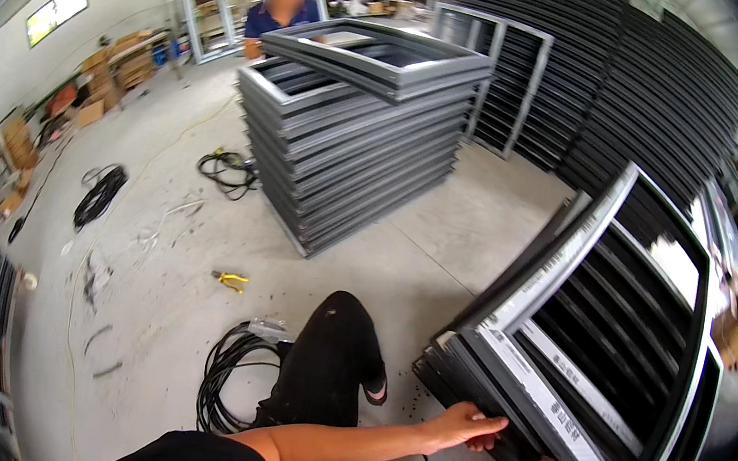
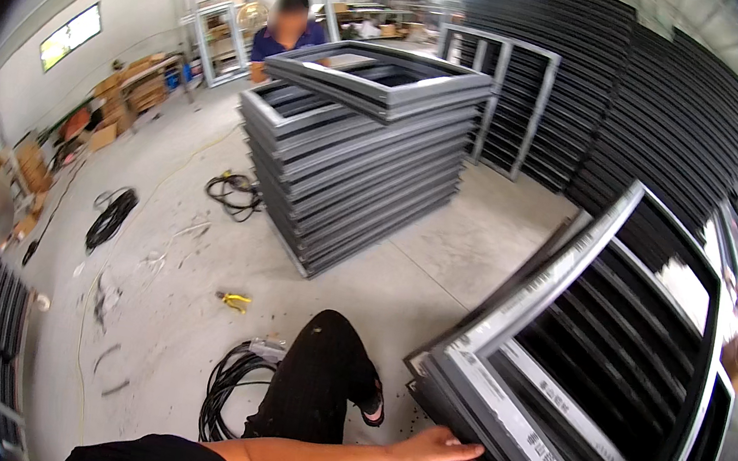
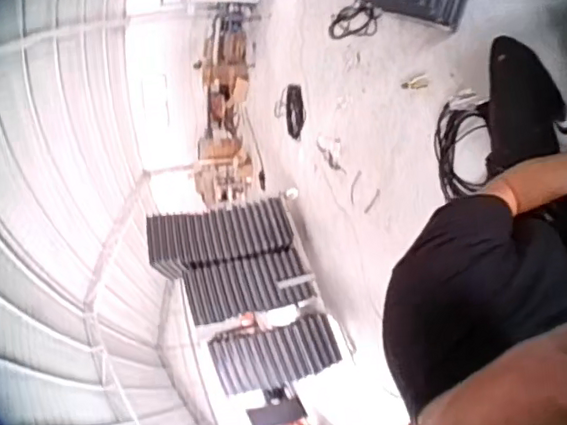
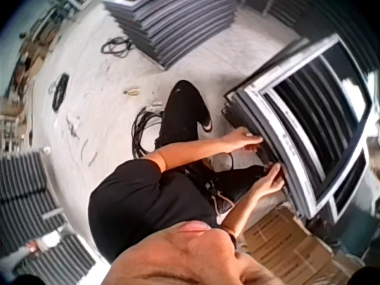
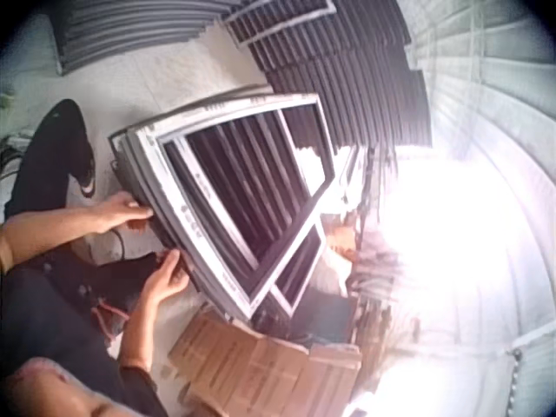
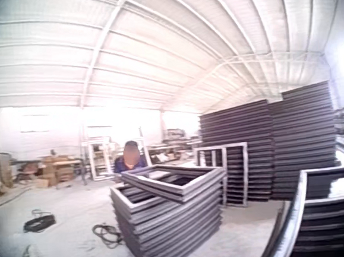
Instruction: The person installs rubber seals into the grooves of aluminum window frames using a pair of cutters to trim the strip and their hands to press it in, then moves the finished frames to a stack.
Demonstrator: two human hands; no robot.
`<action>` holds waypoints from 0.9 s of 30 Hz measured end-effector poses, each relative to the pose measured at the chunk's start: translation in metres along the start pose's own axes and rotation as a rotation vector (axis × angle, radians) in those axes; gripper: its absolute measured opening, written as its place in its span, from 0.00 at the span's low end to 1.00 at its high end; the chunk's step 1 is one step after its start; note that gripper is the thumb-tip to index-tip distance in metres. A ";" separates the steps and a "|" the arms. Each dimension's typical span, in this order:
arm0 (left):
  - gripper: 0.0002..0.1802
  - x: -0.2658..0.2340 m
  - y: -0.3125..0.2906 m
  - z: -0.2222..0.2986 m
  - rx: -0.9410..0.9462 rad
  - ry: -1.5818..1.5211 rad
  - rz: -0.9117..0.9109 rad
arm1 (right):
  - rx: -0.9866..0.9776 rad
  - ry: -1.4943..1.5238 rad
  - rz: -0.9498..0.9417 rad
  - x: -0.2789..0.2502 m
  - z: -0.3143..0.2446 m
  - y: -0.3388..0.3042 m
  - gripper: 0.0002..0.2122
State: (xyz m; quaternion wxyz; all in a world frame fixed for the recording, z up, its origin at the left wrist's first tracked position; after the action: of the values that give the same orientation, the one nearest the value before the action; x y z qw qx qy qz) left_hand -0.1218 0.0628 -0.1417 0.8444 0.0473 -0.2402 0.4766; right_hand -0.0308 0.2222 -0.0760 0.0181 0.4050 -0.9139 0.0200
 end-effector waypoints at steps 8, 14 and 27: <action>0.30 0.002 -0.003 -0.009 -0.005 -0.127 0.038 | -0.039 0.025 -0.040 0.014 -0.021 -0.008 0.09; 0.28 0.016 0.005 -0.020 0.004 -0.121 -0.026 | -0.097 -0.032 0.003 0.017 -0.034 -0.013 0.09; 0.26 0.016 0.006 -0.029 0.026 -0.178 0.000 | -0.079 -0.015 0.035 0.013 -0.027 -0.012 0.09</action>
State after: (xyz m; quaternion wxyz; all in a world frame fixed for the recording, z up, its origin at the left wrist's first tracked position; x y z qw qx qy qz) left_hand -0.1095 0.0873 -0.1609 0.8190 0.1003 -0.3082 0.4735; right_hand -0.0304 0.2056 -0.0484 0.0270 0.3879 -0.9211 -0.0189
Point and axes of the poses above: each hand's wrist, its own y-axis towards the middle knuckle, its own x-axis out of the palm, z = x × y, the point moved 9 cm from there along y, towards the middle knuckle, and after that the axes turned 8 degrees about x, right-handed, at the moved point
